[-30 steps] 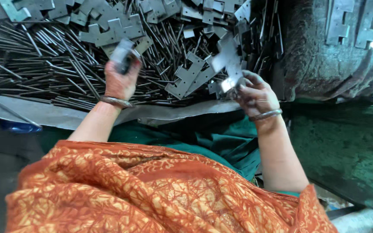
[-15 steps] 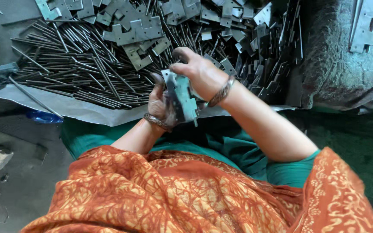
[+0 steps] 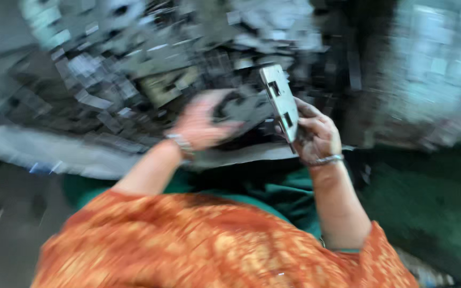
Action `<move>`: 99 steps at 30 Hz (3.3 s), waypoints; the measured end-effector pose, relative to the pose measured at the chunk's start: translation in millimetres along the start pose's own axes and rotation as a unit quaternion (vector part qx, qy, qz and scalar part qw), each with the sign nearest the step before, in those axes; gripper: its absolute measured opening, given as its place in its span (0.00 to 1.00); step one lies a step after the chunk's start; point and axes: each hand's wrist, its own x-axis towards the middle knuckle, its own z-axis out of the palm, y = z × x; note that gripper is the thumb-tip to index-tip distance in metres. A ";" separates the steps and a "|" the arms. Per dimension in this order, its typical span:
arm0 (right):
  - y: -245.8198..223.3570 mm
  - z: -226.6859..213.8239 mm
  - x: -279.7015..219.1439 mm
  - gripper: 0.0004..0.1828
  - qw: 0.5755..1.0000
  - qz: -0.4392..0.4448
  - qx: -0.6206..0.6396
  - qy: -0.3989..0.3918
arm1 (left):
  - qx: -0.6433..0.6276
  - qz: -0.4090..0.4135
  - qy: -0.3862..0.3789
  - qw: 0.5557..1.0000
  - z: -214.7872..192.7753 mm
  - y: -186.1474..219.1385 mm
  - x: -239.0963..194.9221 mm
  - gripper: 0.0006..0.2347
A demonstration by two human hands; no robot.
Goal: The person sorts through a large pile of metal hinges and wire pins, picking them up by hand and moving them within a workspace on the floor.
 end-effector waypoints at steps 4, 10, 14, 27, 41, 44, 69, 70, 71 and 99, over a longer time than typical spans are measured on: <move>-70.4 -67.6 -6.3 0.32 0.986 -0.161 0.008 0.027 | 0.489 -0.066 0.025 0.870 -43.2 -53.7 -10.5 0.33; -190.5 -172.1 48.9 0.25 0.566 -0.497 -0.601 0.269 | 0.448 -0.081 0.024 0.890 -38.2 -107.9 -27.7 0.20; -232.3 -208.2 76.0 0.33 0.309 -0.340 -0.853 0.247 | 0.384 -0.146 0.046 0.910 -34.4 -96.0 -20.8 0.19; -32.3 -52.2 57.2 0.10 0.323 -0.183 -0.927 -0.061 | -0.345 -0.327 0.209 0.854 -67.0 -72.1 -90.3 0.36; -57.9 -26.3 68.3 0.07 0.217 -0.129 -0.947 -0.196 | -0.642 -0.079 0.140 0.750 -140.4 -15.6 -88.3 0.18; -69.8 -14.7 49.1 0.09 0.342 -0.235 -0.892 -0.180 | -0.399 -0.075 0.157 0.900 -124.6 -39.5 -45.8 0.13; 1.6 18.1 18.6 0.33 0.945 -0.041 -0.323 0.015 | -0.738 -0.223 0.179 0.611 -9.9 -41.2 -23.1 0.12; 9.1 32.4 19.6 0.34 0.916 -0.064 -0.395 -0.009 | -0.731 -0.231 0.151 0.624 -1.4 -26.6 -21.3 0.12; 17.4 44.6 18.8 0.32 0.821 -0.180 -0.541 -0.039 | -0.755 -0.243 0.134 0.594 8.6 -14.5 -18.0 0.13; -196.5 -177.7 68.8 0.37 0.363 -0.363 -0.821 0.251 | 0.317 0.116 -0.205 0.919 31.4 -24.4 -4.7 0.27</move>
